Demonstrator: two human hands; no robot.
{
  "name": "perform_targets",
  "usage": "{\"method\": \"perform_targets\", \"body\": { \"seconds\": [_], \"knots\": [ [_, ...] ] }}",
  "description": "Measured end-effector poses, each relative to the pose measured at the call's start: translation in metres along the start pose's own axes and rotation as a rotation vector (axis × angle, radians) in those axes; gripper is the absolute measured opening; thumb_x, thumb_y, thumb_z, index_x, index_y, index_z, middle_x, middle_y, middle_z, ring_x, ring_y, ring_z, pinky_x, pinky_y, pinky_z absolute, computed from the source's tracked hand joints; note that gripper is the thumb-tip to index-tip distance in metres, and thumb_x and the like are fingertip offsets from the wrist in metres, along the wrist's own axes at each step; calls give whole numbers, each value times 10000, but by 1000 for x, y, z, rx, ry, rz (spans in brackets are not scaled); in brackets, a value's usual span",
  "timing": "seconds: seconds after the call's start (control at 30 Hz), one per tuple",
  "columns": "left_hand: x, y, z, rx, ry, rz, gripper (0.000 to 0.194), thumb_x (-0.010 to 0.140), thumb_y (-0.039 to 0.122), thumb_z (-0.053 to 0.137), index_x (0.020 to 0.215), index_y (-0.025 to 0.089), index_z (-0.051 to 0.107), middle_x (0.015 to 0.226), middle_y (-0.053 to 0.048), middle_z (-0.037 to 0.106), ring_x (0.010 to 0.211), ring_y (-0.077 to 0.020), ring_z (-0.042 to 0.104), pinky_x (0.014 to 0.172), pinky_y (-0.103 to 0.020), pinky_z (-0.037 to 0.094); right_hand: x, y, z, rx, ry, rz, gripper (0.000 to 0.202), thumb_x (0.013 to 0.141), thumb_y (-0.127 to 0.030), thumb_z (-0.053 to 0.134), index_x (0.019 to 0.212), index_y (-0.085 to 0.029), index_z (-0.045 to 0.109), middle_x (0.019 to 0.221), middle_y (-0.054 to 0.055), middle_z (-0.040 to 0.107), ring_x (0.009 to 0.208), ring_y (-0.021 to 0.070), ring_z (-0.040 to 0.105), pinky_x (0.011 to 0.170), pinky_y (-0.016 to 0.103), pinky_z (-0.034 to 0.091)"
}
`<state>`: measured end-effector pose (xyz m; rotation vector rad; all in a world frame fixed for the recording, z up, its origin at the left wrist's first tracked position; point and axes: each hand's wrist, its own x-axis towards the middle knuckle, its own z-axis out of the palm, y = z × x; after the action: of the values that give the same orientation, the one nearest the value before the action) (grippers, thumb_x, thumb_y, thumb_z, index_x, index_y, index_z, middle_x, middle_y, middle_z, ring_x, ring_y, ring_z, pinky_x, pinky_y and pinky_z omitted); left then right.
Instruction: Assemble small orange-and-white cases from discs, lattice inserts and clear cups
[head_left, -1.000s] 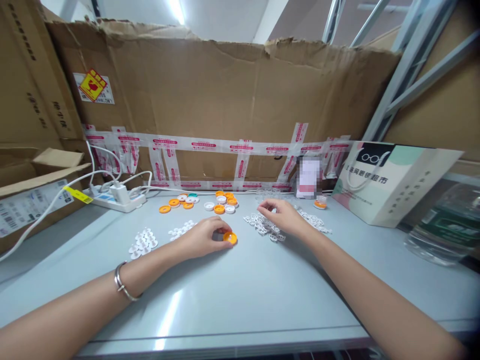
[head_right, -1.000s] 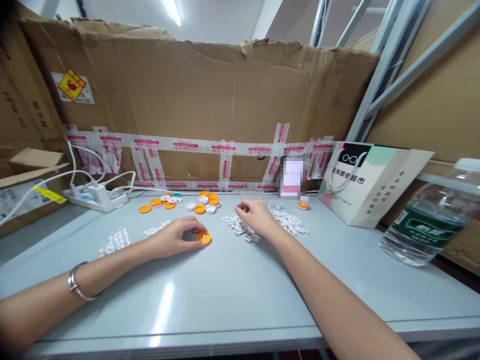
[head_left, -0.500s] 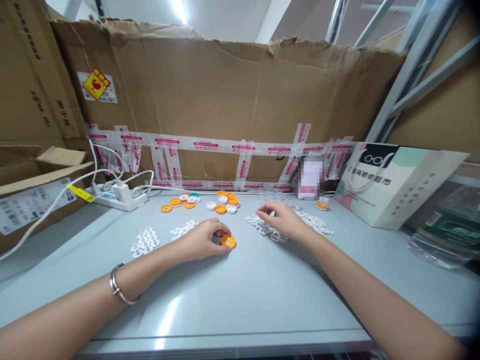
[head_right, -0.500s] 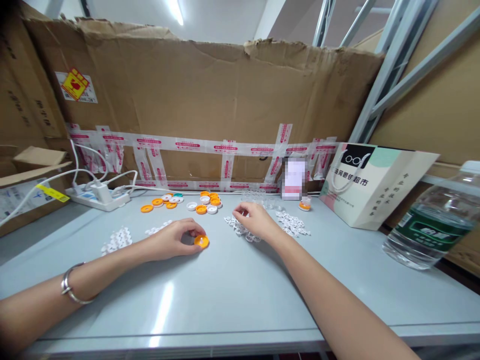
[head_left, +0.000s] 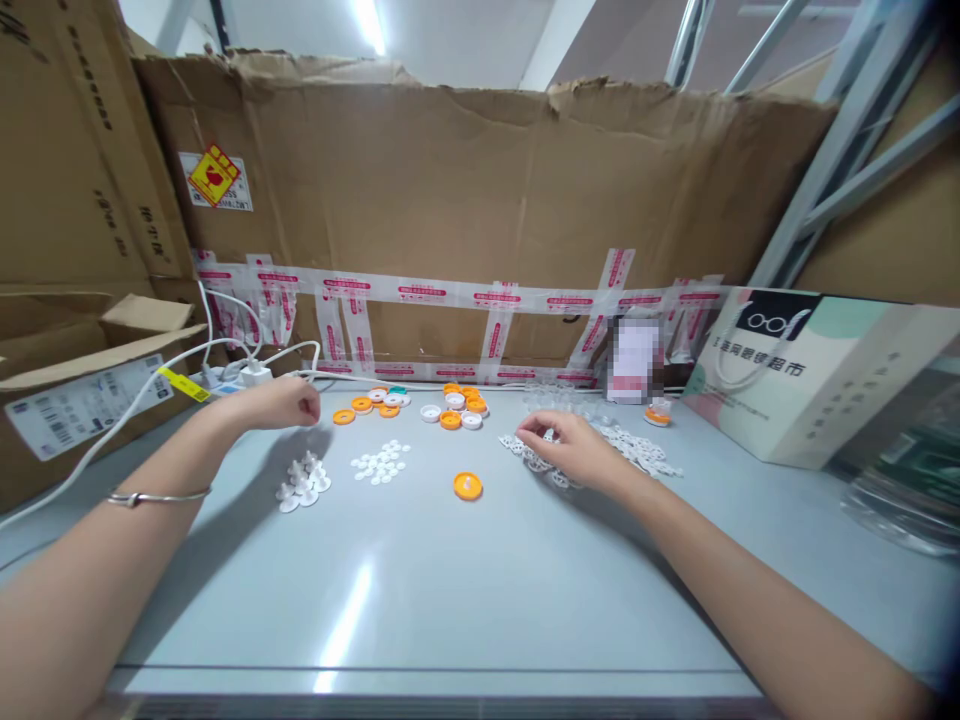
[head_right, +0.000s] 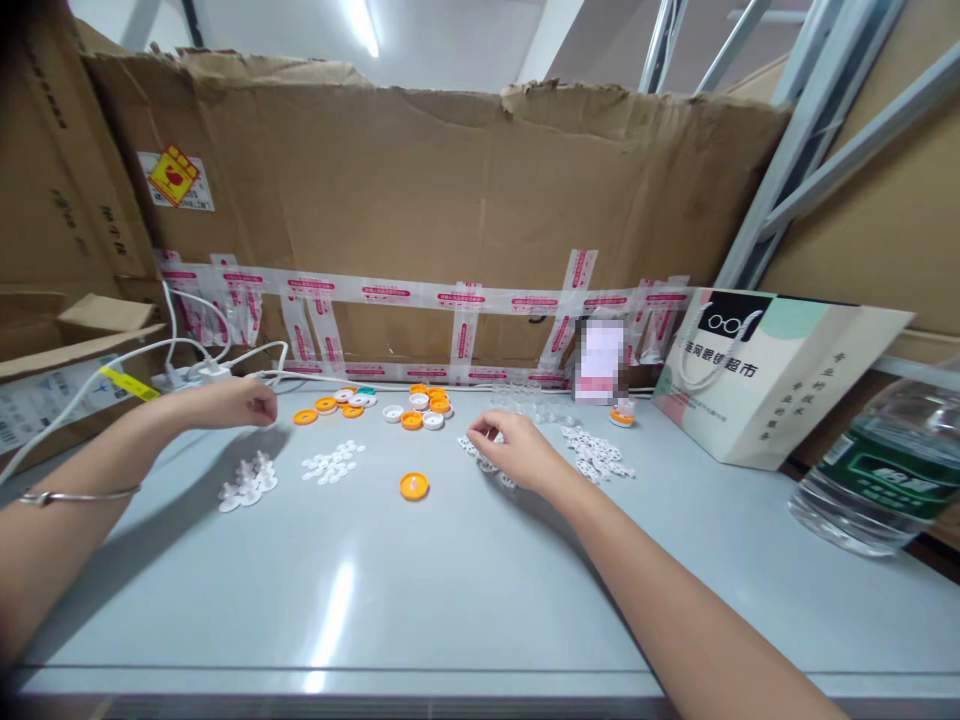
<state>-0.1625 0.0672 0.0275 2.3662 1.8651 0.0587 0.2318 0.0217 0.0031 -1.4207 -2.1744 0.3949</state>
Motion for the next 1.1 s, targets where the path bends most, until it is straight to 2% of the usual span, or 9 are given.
{"method": "perform_targets", "body": {
  "seconds": [0.07, 0.13, 0.3, 0.53, 0.9, 1.1],
  "knots": [
    [4, -16, 5, -16, -64, -1, 173, 582, 240, 528, 667, 167, 660, 703, -42, 675, 677, -199, 598, 588, -235, 413, 0, 1, 0, 1, -11, -11, 220, 812, -338, 472, 811, -184, 630, 854, 19, 649, 776, 145, 565, 647, 244, 403],
    [7, -19, 10, -42, -106, 14, 206, 594, 272, 528, 714, 185, 671, 755, -29, 686, 714, -187, 605, 609, -218, 420, -1, 1, 0, 17, -26, -25, 232, 816, -354, 472, 821, -187, 632, 855, 20, 647, 780, 146, 567, 647, 246, 403],
    [7, -13, 12, -68, -129, 21, 241, 602, 346, 546, 739, 185, 662, 791, -33, 687, 742, -184, 600, 627, -213, 418, -9, -7, 5, 103, -119, -79, 278, 817, -427, 475, 887, -204, 626, 909, 28, 629, 823, 150, 558, 679, 258, 406],
    [11, -12, 16, -59, -126, 2, 208, 564, 321, 546, 685, 188, 651, 757, -26, 687, 725, -185, 599, 626, -221, 412, -17, -19, 27, 137, -257, -151, 444, 661, -481, 654, 1007, -216, 569, 950, 39, 561, 839, 161, 524, 733, 280, 428],
    [11, -5, 17, -69, -72, -19, 202, 547, 293, 517, 628, 178, 663, 629, -9, 667, 627, -172, 598, 541, -207, 402, -13, -15, 47, 134, -186, -199, 290, 703, -404, 635, 933, -232, 595, 907, 21, 513, 801, 134, 510, 731, 264, 415],
    [6, 5, 6, -85, 1, 12, 202, 570, 282, 528, 678, 180, 663, 688, -4, 678, 673, -168, 603, 578, -200, 420, -9, -18, 50, 133, -140, -168, 285, 722, -410, 617, 932, -217, 617, 881, 31, 520, 782, 136, 501, 715, 266, 415]
  ]
}}
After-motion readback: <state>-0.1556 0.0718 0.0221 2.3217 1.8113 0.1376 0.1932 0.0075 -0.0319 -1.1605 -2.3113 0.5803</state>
